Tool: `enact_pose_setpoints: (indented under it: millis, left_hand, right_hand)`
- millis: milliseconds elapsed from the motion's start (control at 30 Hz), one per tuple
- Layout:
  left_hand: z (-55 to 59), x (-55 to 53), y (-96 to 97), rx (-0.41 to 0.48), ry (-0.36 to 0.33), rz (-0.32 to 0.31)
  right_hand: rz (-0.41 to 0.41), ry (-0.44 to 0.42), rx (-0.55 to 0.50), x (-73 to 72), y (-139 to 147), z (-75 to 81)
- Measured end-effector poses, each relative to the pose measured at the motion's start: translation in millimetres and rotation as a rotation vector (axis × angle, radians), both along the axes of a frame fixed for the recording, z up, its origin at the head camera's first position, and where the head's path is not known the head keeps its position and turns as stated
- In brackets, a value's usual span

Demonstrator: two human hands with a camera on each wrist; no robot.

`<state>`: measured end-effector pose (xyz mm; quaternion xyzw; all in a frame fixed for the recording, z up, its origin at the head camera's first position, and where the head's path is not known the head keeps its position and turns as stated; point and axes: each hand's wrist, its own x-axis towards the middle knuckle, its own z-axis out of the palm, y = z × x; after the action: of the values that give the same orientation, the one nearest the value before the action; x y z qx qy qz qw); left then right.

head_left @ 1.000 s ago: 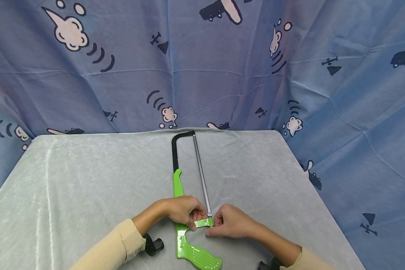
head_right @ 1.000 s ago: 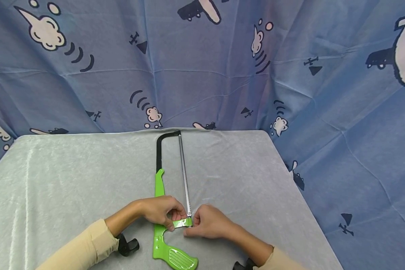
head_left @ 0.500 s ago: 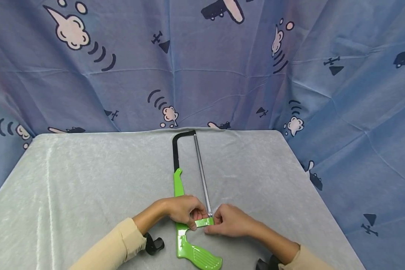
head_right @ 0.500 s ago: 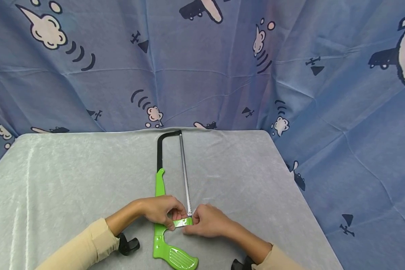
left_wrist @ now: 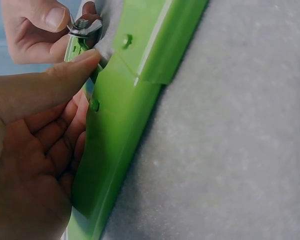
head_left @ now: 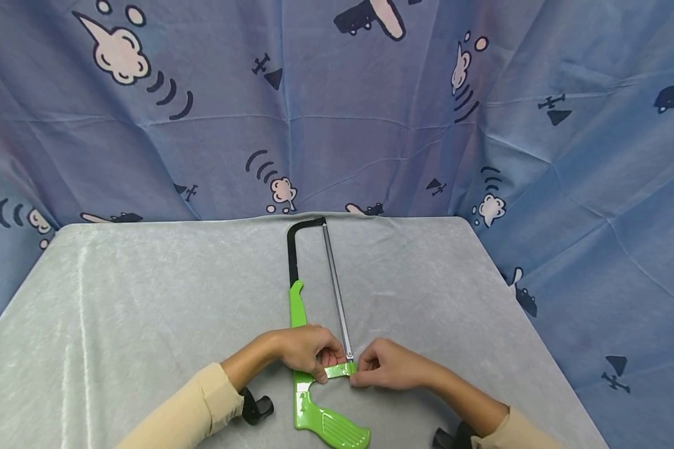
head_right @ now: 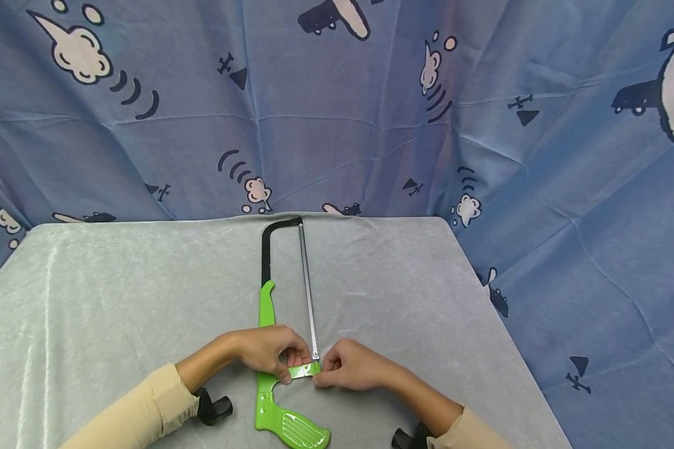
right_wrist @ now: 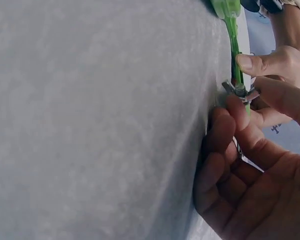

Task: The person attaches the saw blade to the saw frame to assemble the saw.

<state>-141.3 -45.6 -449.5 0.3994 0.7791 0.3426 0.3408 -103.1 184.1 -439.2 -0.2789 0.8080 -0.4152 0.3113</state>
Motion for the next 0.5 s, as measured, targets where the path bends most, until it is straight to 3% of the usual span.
enact_pose_setpoints:
  millis: [267, 500]
  left_hand:
    - [0.6, 0.2, -0.2, 0.002, -0.005, 0.001]
    - [-0.1, -0.3, -0.2, -0.001, 0.012, -0.010]
  right_hand:
    - [-0.002, -0.054, -0.039, -0.6, 3.1, 0.5]
    - [0.014, -0.028, -0.049, -0.4, 2.9, 2.1]
